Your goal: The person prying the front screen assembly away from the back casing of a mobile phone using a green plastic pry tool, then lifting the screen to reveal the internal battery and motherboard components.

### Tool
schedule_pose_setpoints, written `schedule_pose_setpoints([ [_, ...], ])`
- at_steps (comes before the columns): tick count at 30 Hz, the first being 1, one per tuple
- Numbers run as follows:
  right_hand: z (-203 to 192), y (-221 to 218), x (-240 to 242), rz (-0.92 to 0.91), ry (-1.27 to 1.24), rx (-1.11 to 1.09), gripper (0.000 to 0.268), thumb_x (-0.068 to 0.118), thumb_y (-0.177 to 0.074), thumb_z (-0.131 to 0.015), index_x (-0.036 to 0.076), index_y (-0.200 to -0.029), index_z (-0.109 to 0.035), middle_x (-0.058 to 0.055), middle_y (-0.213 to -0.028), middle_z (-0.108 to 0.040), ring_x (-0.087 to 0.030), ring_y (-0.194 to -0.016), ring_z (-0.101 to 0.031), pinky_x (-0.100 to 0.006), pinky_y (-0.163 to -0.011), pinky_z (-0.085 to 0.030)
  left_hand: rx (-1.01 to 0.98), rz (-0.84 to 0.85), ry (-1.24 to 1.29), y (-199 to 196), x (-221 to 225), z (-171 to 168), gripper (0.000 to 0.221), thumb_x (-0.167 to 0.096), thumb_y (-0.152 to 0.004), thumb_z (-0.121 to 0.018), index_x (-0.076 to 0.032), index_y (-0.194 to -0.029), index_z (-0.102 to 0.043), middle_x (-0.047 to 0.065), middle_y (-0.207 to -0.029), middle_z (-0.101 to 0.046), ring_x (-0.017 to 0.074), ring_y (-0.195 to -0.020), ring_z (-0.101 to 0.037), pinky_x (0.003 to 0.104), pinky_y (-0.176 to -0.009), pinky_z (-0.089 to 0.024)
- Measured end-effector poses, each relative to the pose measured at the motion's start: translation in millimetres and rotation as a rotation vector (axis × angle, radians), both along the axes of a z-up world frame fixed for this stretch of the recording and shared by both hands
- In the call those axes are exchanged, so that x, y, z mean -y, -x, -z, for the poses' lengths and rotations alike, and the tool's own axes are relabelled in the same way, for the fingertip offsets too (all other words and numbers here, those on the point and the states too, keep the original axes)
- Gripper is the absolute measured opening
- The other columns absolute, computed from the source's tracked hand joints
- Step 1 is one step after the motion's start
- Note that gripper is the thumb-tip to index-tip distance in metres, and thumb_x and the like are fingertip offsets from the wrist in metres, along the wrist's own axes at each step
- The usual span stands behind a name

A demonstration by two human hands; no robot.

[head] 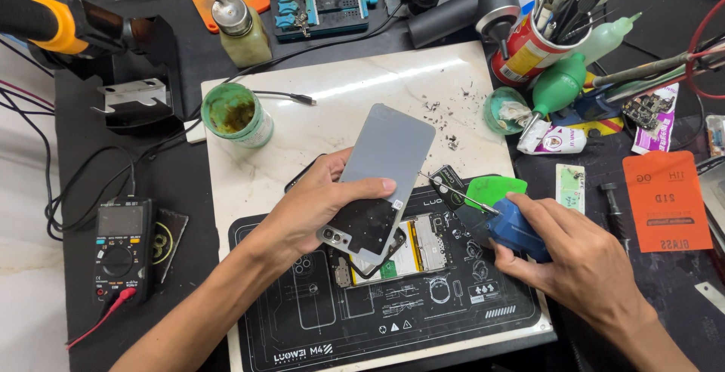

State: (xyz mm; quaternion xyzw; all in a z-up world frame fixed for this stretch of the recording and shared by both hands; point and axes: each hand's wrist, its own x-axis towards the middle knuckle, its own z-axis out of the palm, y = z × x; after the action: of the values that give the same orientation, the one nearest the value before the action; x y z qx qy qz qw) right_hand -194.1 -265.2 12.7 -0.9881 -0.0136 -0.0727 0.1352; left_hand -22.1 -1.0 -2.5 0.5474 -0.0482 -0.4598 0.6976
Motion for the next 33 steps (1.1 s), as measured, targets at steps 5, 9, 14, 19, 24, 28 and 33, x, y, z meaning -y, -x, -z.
schedule_pose_setpoints([
  [5, 2.5, 0.0, -1.3, -0.025, 0.025, 0.025, 0.064, 0.034, -0.066, -0.084, 0.003, -0.118, -0.066, -0.011, -0.081, -0.067, -0.026, -0.068, -0.069, -0.04, -0.066, -0.058, 0.013, -0.014, -0.057, -0.9, 0.4, 0.3, 0.064, -0.02, -0.074, -0.08, 0.004, -0.131, -0.061, 0.013, -0.101, -0.076, 0.0132, -0.079, -0.076, 0.024, -0.072, -0.063],
  [9, 1.1, -0.1, -0.1, -0.007, 0.005, 0.052, 0.064, 0.034, -0.068, -0.083, 0.002, -0.12, -0.065, -0.011, -0.086, -0.069, -0.026, -0.072, -0.07, -0.039, -0.067, -0.058, 0.002, -0.002, -0.002, 0.0, 2.9, 1.6, 0.064, -0.02, -0.076, -0.08, 0.005, -0.132, -0.061, 0.013, -0.103, -0.075, 0.0126, -0.08, -0.075, 0.024, -0.074, -0.062],
  [14, -0.4, -0.6, -2.3, -0.011, 0.021, 0.041, 0.063, 0.033, -0.067, -0.084, 0.002, -0.118, -0.065, -0.011, -0.083, -0.068, -0.027, -0.07, -0.069, -0.04, -0.067, -0.057, 0.038, 0.015, 0.0, 0.6, 1.6, 1.8, 0.062, -0.022, -0.077, -0.08, 0.005, -0.131, -0.063, 0.012, -0.104, -0.075, 0.0106, -0.082, -0.074, 0.023, -0.077, -0.062],
  [19, -2.3, -0.9, -2.2, -0.007, 0.016, 0.022, 0.063, 0.034, -0.066, -0.084, 0.002, -0.117, -0.065, -0.011, -0.082, -0.067, -0.027, -0.069, -0.068, -0.04, -0.066, -0.057, 0.032, 0.001, -0.036, 0.7, 1.8, 2.7, 0.063, -0.022, -0.075, -0.08, 0.004, -0.13, -0.063, 0.013, -0.102, -0.076, 0.0131, -0.08, -0.075, 0.024, -0.074, -0.063],
  [24, -1.7, 0.6, -3.7, -0.024, 0.027, 0.029, 0.063, 0.034, -0.066, -0.084, 0.003, -0.118, -0.066, -0.012, -0.081, -0.066, -0.028, -0.069, -0.068, -0.041, -0.067, -0.057, 0.028, -0.017, -0.025, -0.2, 2.8, 4.5, 0.063, -0.02, -0.074, -0.081, 0.005, -0.129, -0.063, 0.015, -0.102, -0.075, 0.0147, -0.08, -0.076, 0.026, -0.073, -0.063],
  [28, -0.4, 0.8, -4.6, -0.027, 0.016, 0.049, 0.063, 0.034, -0.067, -0.083, 0.003, -0.119, -0.065, -0.012, -0.083, -0.067, -0.028, -0.071, -0.069, -0.041, -0.068, -0.057, 0.026, -0.015, -0.022, -0.1, 2.7, 5.4, 0.06, -0.019, -0.075, -0.081, 0.005, -0.128, -0.064, 0.013, -0.103, -0.075, 0.0123, -0.082, -0.074, 0.024, -0.075, -0.062],
  [33, -2.3, -0.7, -4.0, 0.008, -0.014, 0.034, 0.063, 0.034, -0.067, -0.084, 0.003, -0.118, -0.065, -0.011, -0.084, -0.067, -0.027, -0.07, -0.068, -0.04, -0.066, -0.057, 0.051, 0.002, -0.03, 1.1, 2.3, 3.9, 0.059, -0.021, -0.076, -0.081, 0.004, -0.128, -0.066, 0.012, -0.103, -0.076, 0.0113, -0.082, -0.075, 0.024, -0.077, -0.062],
])
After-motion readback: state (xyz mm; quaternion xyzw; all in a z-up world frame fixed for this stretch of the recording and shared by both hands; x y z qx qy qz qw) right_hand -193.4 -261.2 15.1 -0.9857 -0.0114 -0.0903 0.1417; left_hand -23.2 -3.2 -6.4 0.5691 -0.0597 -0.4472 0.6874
